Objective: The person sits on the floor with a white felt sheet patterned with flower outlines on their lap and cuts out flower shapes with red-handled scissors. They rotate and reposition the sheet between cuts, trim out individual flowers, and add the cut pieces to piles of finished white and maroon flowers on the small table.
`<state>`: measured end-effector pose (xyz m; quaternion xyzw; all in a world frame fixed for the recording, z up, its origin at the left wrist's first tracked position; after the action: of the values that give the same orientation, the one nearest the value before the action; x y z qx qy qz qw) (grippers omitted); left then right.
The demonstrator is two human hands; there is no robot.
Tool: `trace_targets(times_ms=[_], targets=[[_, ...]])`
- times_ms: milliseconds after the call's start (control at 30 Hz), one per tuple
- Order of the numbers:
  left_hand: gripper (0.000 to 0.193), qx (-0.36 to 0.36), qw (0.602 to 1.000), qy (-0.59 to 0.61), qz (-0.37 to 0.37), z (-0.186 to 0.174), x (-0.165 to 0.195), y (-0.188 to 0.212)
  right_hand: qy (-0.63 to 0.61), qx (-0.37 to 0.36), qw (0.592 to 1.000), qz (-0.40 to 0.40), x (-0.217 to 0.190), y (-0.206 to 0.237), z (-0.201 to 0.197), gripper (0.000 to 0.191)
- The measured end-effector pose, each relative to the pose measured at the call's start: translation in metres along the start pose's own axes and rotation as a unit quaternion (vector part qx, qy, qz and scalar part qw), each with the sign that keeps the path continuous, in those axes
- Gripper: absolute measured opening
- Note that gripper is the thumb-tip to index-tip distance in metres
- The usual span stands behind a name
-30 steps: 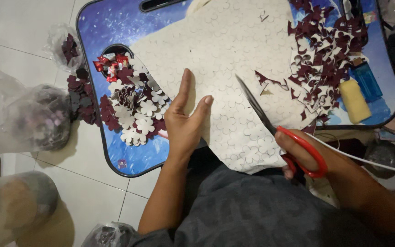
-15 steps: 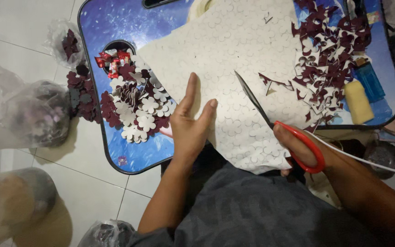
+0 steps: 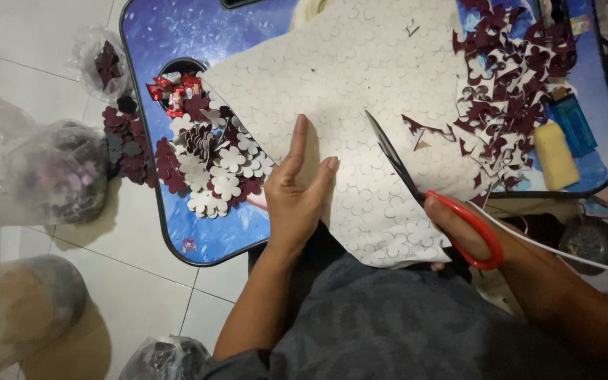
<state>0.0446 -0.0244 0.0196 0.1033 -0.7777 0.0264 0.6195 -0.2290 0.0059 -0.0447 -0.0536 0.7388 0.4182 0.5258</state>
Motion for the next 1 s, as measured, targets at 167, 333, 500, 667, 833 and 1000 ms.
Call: trace_targets(times_ms=[167,333,500,667,833,1000], targets=[[0.071,-0.004,0.999,-0.022,0.046,0.002,0.001,0.003,-0.007,0.045,0.999,-0.019,0.012,-0.001,-0.002,0.074],[0.07,-0.013,0.998,-0.01,0.065,0.003,-0.001,0.006,0.07,0.059,0.992,0.084,0.04,-0.003,-0.001,0.076],[0.071,0.001,0.998,0.001,0.059,0.003,-0.002,0.006,0.002,0.036,0.996,-0.08,0.021,0.001,0.0,0.067],[0.07,-0.006,0.998,-0.005,0.058,0.002,-0.001,0.005,0.021,0.045,0.997,-0.055,0.013,-0.002,-0.003,0.058],[0.07,-0.003,0.998,-0.026,0.064,0.003,-0.001,0.006,0.022,0.055,0.997,-0.058,0.021,-0.008,0.0,0.057],[0.071,0.008,0.997,-0.025,0.071,0.003,-0.001,0.007,0.032,0.067,0.996,-0.059,0.023,-0.01,0.002,0.059]])
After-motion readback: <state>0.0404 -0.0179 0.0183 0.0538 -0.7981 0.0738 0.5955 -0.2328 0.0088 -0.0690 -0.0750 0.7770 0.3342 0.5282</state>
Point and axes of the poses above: each hand's wrist, its own y-axis away from the middle knuckle, its own z-axis out of the palm, x = y × z, the point moved 5 cm from there along -y, towards the middle knuckle, and after that the axes turned 6 degrees about -z, right-handed, at the moved point
